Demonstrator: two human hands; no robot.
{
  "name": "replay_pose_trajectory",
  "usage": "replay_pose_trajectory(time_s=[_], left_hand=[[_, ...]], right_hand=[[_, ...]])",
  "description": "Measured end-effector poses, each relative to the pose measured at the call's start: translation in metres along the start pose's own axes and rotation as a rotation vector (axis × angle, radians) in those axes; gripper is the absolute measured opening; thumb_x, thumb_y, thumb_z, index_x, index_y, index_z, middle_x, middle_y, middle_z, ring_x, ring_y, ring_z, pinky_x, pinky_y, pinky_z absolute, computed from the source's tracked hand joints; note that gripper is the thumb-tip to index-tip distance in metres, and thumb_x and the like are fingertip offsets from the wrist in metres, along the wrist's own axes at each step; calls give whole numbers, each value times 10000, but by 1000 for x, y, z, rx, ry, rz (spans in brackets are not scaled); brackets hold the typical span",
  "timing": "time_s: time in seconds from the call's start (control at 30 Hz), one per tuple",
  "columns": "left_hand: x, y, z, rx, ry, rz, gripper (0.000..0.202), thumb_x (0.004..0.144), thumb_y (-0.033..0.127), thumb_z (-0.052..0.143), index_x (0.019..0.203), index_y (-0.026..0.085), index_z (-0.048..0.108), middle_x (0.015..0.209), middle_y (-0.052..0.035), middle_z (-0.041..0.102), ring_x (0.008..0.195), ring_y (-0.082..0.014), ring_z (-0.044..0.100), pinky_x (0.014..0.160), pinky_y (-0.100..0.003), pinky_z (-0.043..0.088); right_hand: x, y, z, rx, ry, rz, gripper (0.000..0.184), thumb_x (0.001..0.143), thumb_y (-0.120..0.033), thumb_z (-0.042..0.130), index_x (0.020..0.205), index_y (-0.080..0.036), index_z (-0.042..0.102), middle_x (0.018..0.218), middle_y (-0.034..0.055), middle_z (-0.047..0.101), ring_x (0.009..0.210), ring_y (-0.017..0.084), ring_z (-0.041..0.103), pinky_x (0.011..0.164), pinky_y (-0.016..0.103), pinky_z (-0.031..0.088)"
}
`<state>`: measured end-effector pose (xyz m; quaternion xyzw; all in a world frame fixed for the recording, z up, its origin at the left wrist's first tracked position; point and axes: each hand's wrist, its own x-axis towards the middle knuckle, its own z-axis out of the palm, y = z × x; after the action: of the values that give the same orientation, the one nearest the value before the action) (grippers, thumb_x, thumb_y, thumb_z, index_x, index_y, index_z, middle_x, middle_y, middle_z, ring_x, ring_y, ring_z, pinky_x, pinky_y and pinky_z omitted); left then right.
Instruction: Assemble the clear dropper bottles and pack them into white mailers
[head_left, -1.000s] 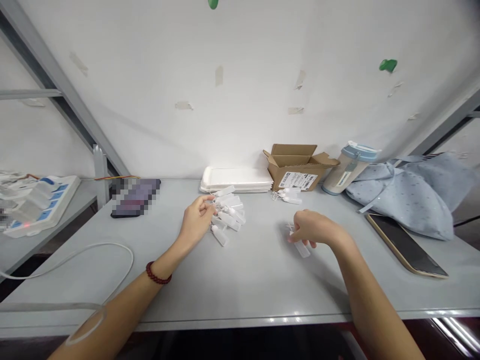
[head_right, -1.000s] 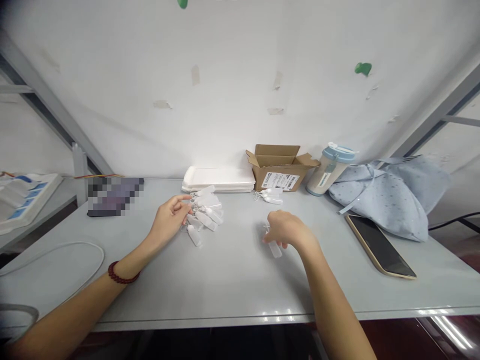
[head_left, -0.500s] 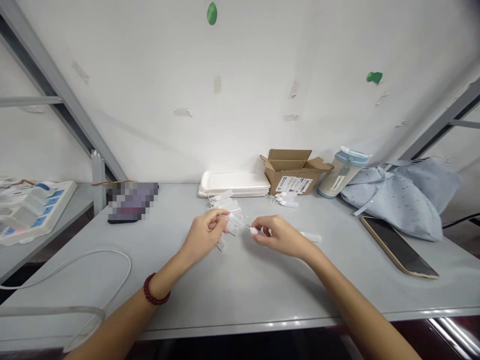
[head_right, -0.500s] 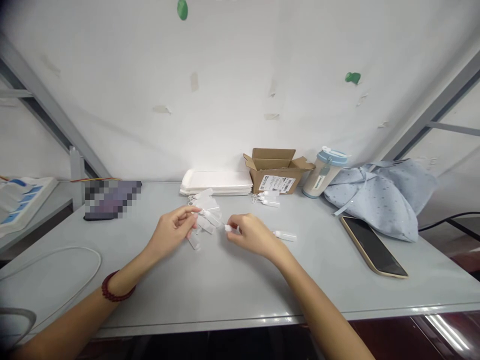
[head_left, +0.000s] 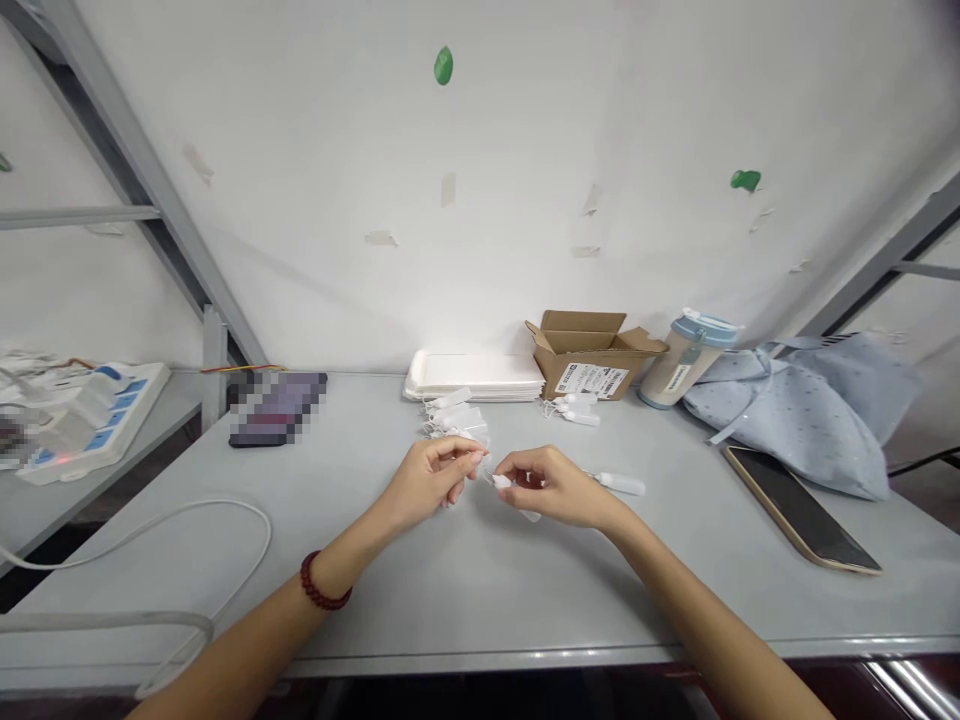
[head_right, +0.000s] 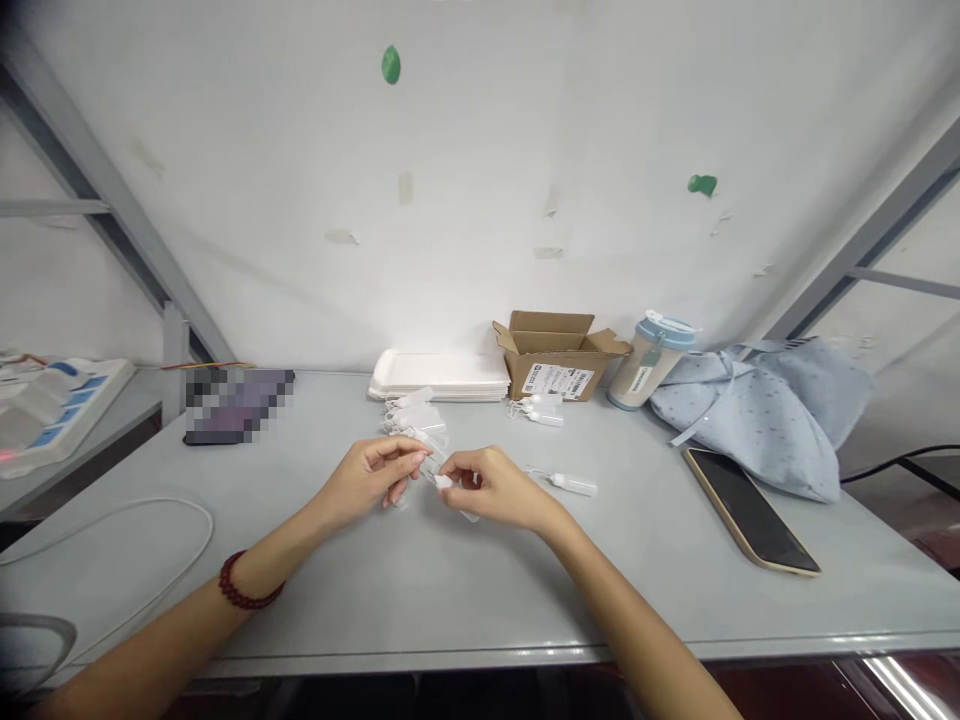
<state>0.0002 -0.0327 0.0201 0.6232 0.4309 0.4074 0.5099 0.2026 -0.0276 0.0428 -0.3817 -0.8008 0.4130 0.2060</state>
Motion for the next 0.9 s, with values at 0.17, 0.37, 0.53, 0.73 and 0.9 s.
replay_pose_trajectory(time_s=[0.17, 0.37, 0.53, 0.73, 0.9], left_hand=[[-2, 5, -1, -16, -2, -6, 264, 768, 409, 619, 819, 160, 689, 559, 25, 517, 447, -73, 425, 444, -213, 378], [-4, 6, 0, -59, -56, -9, 246, 781, 388, 609, 801, 154, 684, 587, 15, 530, 460, -69, 432, 461, -217, 368], [-5, 6, 2, -120, -68, -40, 200, 801, 350, 602, 824, 163, 670, 669, 21, 530, 464, -51, 419, 468, -214, 350], [-6, 7, 3, -175, -86, -62, 205, 804, 363, 600, 835, 169, 657, 679, 25, 519, 463, -47, 418, 461, -211, 334], [-6, 10, 3, -121, -71, -68, 208, 801, 364, 593, 793, 162, 643, 675, 22, 524, 468, -54, 418, 457, -212, 334]], right_hand=[[1, 2, 1, 46, 59, -21, 149, 801, -264, 569, 828, -150, 661, 608, -29, 509, 555, 91, 408, 544, 221, 337], [1, 2, 0, 63, 89, -30, 177, 822, -292, 568, 850, -150, 672, 603, -35, 476, 562, 89, 371, 544, 224, 314], [0, 1, -1, 135, 53, -12, 213, 830, -337, 582, 862, -145, 669, 593, -39, 456, 550, 85, 379, 528, 223, 310], [0, 4, -1, 215, 25, -4, 261, 837, -392, 583, 862, -142, 654, 583, -44, 443, 531, 80, 382, 507, 219, 306], [1, 8, 1, 213, 17, 3, 266, 838, -395, 587, 873, -141, 658, 579, -44, 440, 528, 80, 392, 503, 214, 318]])
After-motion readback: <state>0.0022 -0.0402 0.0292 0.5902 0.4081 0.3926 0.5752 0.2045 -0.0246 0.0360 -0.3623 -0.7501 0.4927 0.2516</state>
